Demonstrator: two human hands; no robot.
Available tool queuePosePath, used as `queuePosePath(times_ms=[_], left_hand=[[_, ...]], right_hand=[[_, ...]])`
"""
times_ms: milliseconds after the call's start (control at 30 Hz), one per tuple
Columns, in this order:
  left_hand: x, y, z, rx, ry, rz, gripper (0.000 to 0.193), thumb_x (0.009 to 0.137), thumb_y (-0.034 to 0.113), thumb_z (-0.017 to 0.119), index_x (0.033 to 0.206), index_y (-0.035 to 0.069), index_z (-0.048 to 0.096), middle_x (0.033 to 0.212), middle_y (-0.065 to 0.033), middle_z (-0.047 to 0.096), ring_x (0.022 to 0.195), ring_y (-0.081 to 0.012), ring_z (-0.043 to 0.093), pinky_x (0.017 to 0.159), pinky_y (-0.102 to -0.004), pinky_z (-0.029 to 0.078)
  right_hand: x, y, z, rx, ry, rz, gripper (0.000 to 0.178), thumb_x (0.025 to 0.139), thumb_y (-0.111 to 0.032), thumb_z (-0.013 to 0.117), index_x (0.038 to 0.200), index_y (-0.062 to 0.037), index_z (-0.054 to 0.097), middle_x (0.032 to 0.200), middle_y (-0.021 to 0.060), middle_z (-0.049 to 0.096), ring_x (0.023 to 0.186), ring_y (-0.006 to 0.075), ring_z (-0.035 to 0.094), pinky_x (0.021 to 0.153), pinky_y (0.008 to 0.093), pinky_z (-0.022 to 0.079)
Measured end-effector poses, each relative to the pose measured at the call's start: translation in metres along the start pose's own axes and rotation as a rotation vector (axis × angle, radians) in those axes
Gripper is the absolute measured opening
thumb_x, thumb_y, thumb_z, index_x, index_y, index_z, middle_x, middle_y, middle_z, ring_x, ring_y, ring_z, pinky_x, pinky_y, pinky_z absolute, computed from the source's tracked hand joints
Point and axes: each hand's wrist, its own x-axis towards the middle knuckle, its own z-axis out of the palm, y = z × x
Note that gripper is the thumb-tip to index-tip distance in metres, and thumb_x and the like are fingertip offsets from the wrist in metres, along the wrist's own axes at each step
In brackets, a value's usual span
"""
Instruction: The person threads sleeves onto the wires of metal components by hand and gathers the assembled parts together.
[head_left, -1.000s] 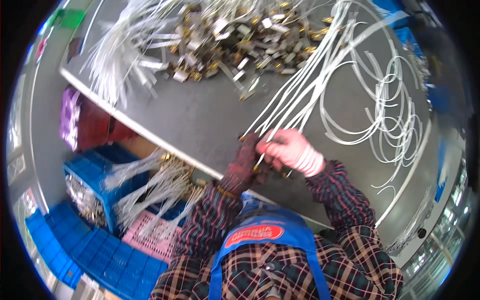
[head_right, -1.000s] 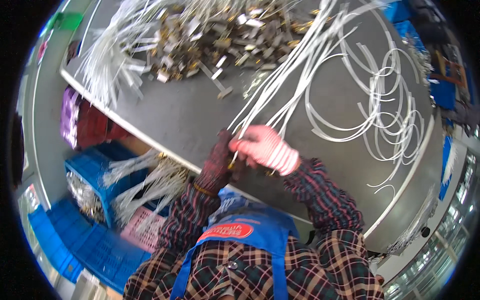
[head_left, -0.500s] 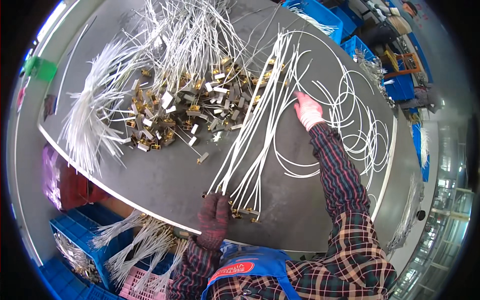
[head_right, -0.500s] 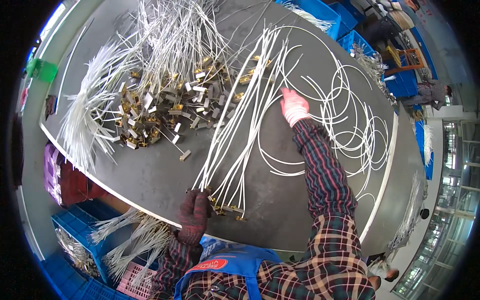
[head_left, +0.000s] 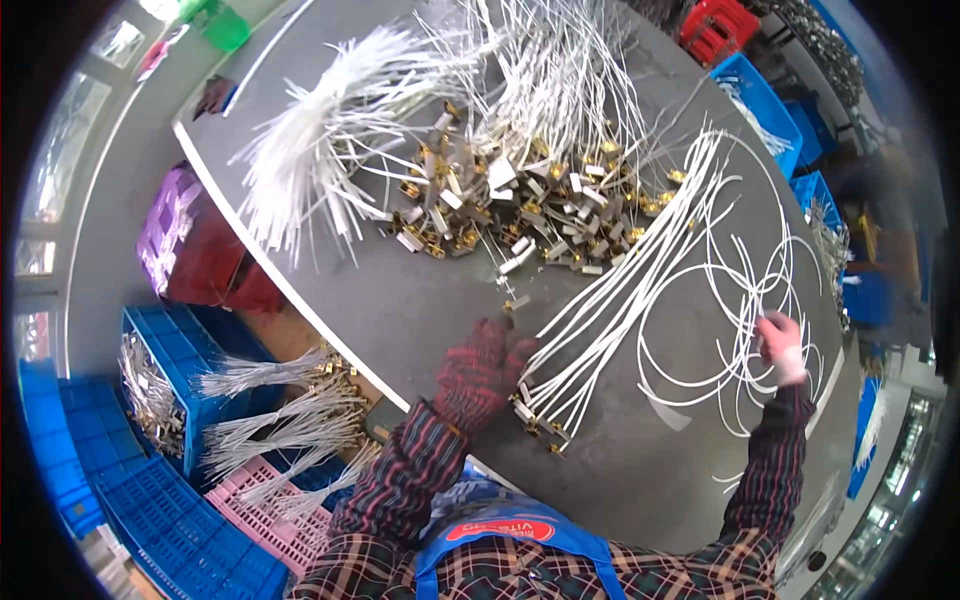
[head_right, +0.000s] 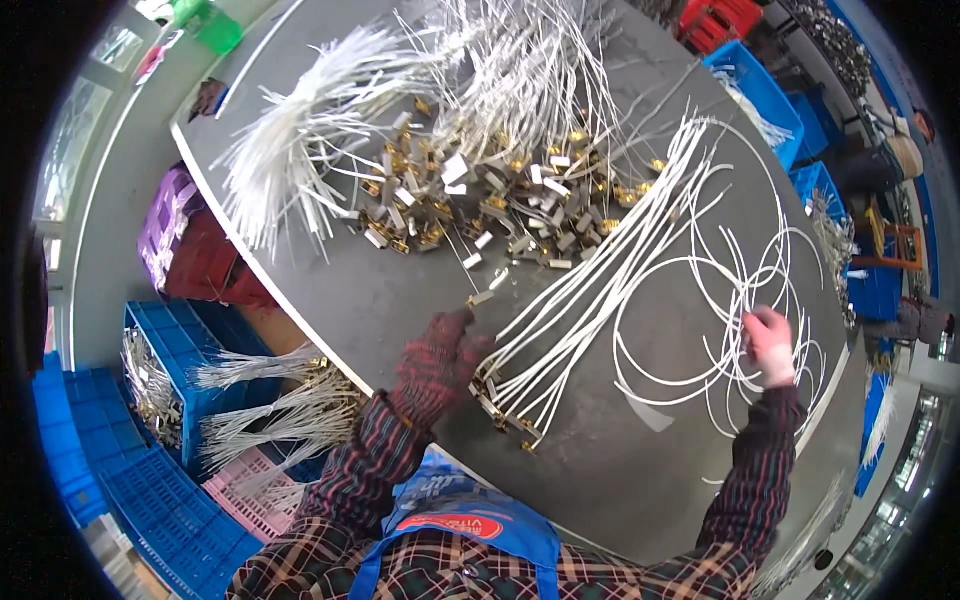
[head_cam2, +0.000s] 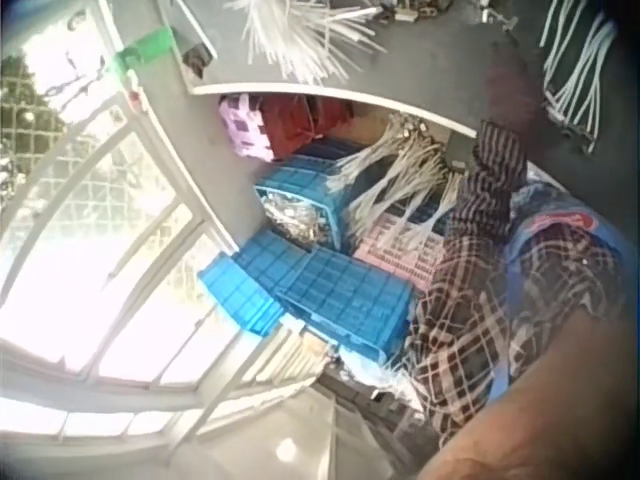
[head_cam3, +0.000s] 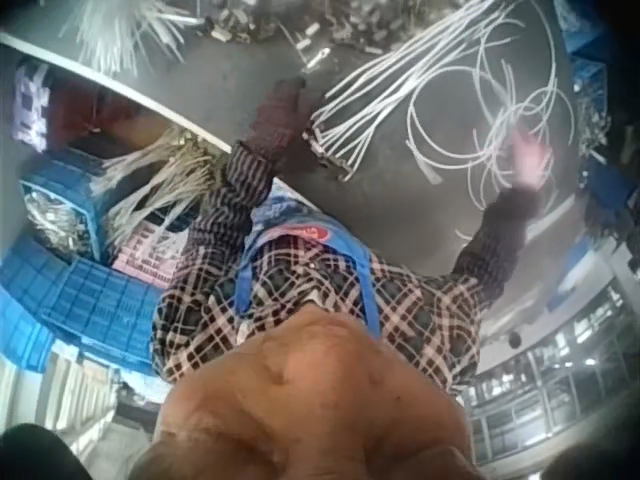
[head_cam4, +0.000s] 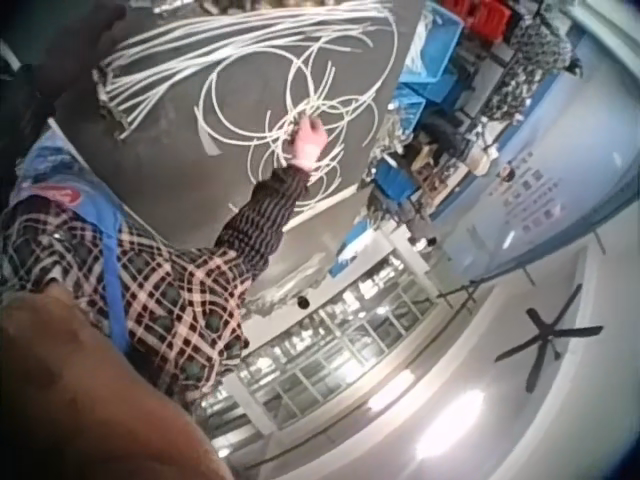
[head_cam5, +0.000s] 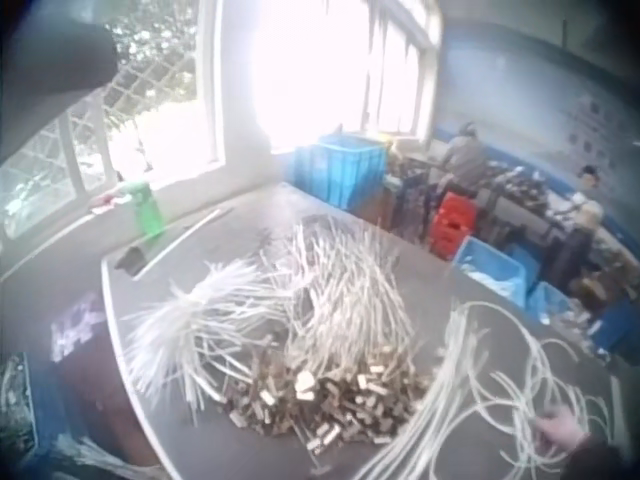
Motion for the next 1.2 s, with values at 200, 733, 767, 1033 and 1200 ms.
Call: queuePosePath(times_ms=[200,733,767,1033,1200], left_hand=[[0.060,-0.022,0.030,0.167,0.209,-0.169,0.055,0.080,0.048,0.059,0.115,0.006,0.053,0.114,-0.0221,0.050,0.099,-0.0376,0.055,0.082,-0.0459,0.045],[-0.046,-0.022,-0.026,-1.382,-0.159,-0.424,0.034,0.081,0.018,0.058,0.110,-0.001,0.053,0.086,-0.0098,0.060,0.075,-0.0195,0.061,0.065,-0.0347,0.053],[-0.059,-0.027,-0.028,-1.327,-0.159,-0.422,0.033,0.082,0.018,0.057,0.110,0.000,0.053,0.085,-0.0096,0.060,0.075,-0.0187,0.061,0.065,-0.0337,0.053],[-0.152,-0.070,-0.015,-1.082,-0.156,-0.403,0.026,0.087,0.020,0.054,0.103,0.000,0.054,0.077,-0.0061,0.057,0.067,-0.0130,0.054,0.061,-0.0264,0.046],[-0.190,-0.114,-0.010,-1.075,-0.087,-0.406,0.023,0.088,0.023,0.057,0.089,0.001,0.059,0.065,-0.0048,0.055,0.058,-0.0124,0.051,0.054,-0.0270,0.041]], right_hand=[[-0.074,0.003,0.037,0.744,0.100,0.042,0.024,0.085,-0.035,0.057,0.088,-0.0115,0.056,0.076,-0.0018,0.053,0.051,0.0057,0.042,0.040,0.0182,0.031],[-0.146,-0.131,0.274,0.790,-0.726,-0.001,0.026,0.089,-0.018,0.057,0.107,0.0017,0.059,0.074,0.0036,0.062,0.054,0.0071,0.055,0.046,0.0177,0.042],[-0.145,-0.129,0.280,0.753,-0.721,-0.035,0.027,0.089,-0.019,0.058,0.107,0.0017,0.059,0.076,0.0042,0.063,0.055,0.0071,0.055,0.047,0.0177,0.042],[-0.189,-0.127,0.335,0.903,-0.886,0.103,0.036,0.089,-0.025,0.058,0.115,0.0008,0.054,0.106,0.0075,0.061,0.094,0.0167,0.059,0.062,0.0282,0.052],[-0.210,-0.107,0.379,1.188,-1.063,0.176,0.034,0.088,-0.023,0.059,0.110,0.0017,0.055,0.109,0.0128,0.059,0.093,0.0221,0.060,0.063,0.0319,0.054]])
